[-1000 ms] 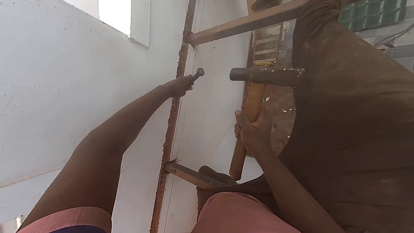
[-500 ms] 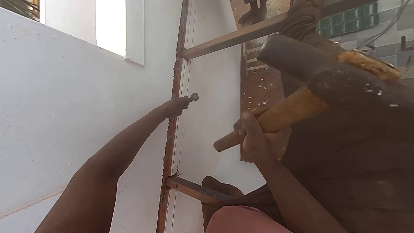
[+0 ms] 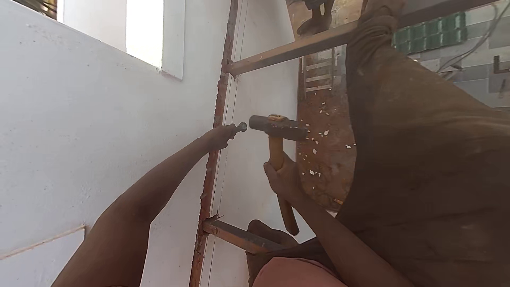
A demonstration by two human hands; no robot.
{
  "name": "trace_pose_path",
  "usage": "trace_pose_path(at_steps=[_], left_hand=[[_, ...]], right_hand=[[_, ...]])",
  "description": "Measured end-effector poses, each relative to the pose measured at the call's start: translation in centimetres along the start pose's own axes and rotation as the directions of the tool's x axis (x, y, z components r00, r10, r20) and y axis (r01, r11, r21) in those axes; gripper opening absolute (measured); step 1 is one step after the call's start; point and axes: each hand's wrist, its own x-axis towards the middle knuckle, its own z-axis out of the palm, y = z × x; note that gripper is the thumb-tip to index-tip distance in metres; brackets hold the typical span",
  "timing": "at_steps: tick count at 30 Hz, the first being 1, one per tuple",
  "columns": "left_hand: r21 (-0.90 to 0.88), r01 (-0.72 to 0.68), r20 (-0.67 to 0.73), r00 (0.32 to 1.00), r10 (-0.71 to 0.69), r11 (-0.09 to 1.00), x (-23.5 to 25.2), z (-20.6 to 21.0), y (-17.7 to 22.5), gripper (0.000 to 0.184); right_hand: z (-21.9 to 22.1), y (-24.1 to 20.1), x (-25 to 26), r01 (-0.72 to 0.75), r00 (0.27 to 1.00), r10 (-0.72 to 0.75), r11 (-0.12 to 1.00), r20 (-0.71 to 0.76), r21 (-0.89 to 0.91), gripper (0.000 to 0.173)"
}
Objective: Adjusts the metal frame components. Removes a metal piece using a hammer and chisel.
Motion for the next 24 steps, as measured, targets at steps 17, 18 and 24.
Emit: trace_pose_path(at_steps=[17,18,24], left_hand=[[-0.017,-0.272,-0.384,0.890,0.245,0.962,1.5,-6.8,-2.0,0.008],[-0.015,-0.218,-0.314,0.928,0.202,0.976,2.2,-7.5,-1.6,0.010],[0.052,-0.071,-0.030,0.997,0.072,0.996,5.8,-8.8,-0.1,0.014]], right_hand=[[-0.6,1.2,0.6,-0.248,0.966,0.244,0.968,0.085,0.040,0.010],[-0.7,1.3,0.7,-0.253,0.966,0.248,0.964,0.074,0.075,0.009],[-1.7,1.4,1.3,-0.274,0.961,0.275,0.925,0.036,0.262,0.010]])
